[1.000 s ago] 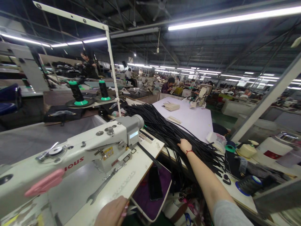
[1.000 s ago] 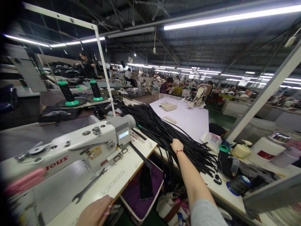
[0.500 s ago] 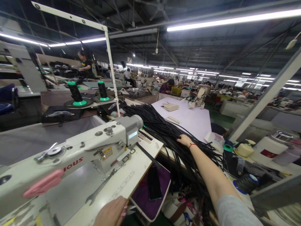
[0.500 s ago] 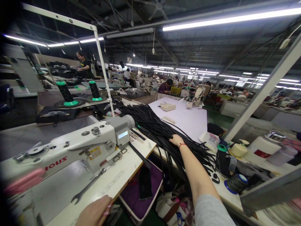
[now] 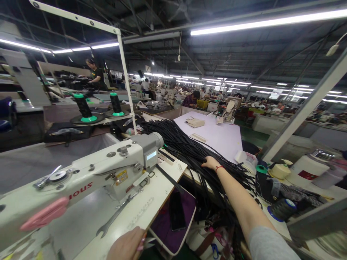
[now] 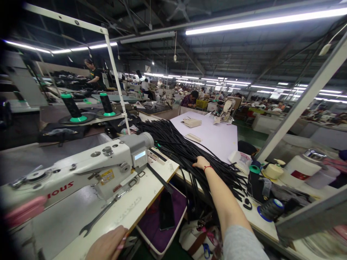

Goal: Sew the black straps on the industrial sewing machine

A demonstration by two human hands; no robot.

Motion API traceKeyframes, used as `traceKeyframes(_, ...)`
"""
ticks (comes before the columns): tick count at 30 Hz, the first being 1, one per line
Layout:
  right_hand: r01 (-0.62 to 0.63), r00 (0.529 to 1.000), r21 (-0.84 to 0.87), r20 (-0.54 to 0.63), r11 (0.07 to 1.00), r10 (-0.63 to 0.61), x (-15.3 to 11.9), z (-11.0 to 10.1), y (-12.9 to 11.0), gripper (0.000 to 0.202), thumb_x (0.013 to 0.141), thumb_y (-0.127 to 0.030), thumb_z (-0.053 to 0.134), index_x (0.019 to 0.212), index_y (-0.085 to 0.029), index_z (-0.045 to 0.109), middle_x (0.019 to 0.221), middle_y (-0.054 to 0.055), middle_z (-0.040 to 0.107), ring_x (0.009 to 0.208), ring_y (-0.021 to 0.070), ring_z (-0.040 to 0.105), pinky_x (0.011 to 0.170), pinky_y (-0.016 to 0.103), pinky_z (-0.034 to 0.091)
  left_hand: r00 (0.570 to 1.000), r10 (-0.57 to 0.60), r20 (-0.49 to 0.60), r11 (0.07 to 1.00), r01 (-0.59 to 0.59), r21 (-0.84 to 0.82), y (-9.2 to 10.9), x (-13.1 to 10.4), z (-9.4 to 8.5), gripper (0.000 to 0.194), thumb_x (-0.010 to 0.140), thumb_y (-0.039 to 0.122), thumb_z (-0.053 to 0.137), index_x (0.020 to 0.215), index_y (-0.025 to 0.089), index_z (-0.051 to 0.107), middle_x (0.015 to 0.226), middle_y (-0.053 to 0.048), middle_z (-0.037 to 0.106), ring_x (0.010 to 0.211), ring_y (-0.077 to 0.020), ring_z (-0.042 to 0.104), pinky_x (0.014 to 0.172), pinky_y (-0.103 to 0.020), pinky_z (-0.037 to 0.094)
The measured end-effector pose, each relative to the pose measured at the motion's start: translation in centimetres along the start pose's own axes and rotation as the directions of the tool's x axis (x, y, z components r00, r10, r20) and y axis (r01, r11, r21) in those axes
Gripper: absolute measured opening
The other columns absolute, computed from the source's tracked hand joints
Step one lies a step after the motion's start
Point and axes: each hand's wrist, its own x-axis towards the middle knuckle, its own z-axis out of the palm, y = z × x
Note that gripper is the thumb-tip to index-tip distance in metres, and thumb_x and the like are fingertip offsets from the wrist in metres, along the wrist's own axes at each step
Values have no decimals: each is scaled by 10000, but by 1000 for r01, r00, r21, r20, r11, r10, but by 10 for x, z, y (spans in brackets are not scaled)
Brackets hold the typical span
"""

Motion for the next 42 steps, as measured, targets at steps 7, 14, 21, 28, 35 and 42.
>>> traceKeyframes(7,-128,992,-45,8,991,129,2,33,4,284,908,-358,633,1100,-148,634,1174,81,648,1039,220,635,880,432,543,999,0,42,1000,0,-4,-2,-1,2,125,900,195,465,979,238,552,819,-22,698,671,-172,691,571,-229,523)
traceKeyframes(14,-118,993,-8,17,993,118,9,31,10,242,911,-331,632,1066,-145,643,1122,68,667,1000,204,647,870,418,545,998,-36,45,999,37,-10,-2,0,2,156,857,148,485,943,241,577,808,-17,695,660,-169,684,566,-229,512)
traceKeyframes(21,-51,999,96,9,994,50,3,16,7,224,915,-343,627,1001,-137,653,1005,46,691,893,175,666,807,376,558,994,-42,98,999,43,0,0,-1,1,153,869,148,480,949,234,579,817,-24,688,671,-175,682,584,-245,526)
traceKeyframes(28,-15,1000,239,-4,971,17,3,-20,10,246,917,-371,620,870,-131,652,799,-5,677,671,117,636,652,286,544,999,-20,34,999,19,26,2,2,0,173,866,144,457,959,234,572,810,-26,702,663,-174,693,567,-240,534)
traceKeyframes(35,-6,1000,316,31,949,-4,-8,-15,2,232,956,-353,566,1013,-138,631,850,2,677,657,106,639,606,264,554,1000,14,3,998,-14,59,2,1,-2,180,858,143,450,956,231,571,841,-44,714,678,-178,702,559,-238,541)
traceKeyframes(42,-62,997,137,61,989,55,-25,34,-5,224,894,-353,652,951,-136,657,982,41,686,884,175,658,800,372,552,999,18,36,998,-20,60,-3,-2,2,191,846,143,474,985,235,569,863,-35,717,690,-174,704,552,-228,534)
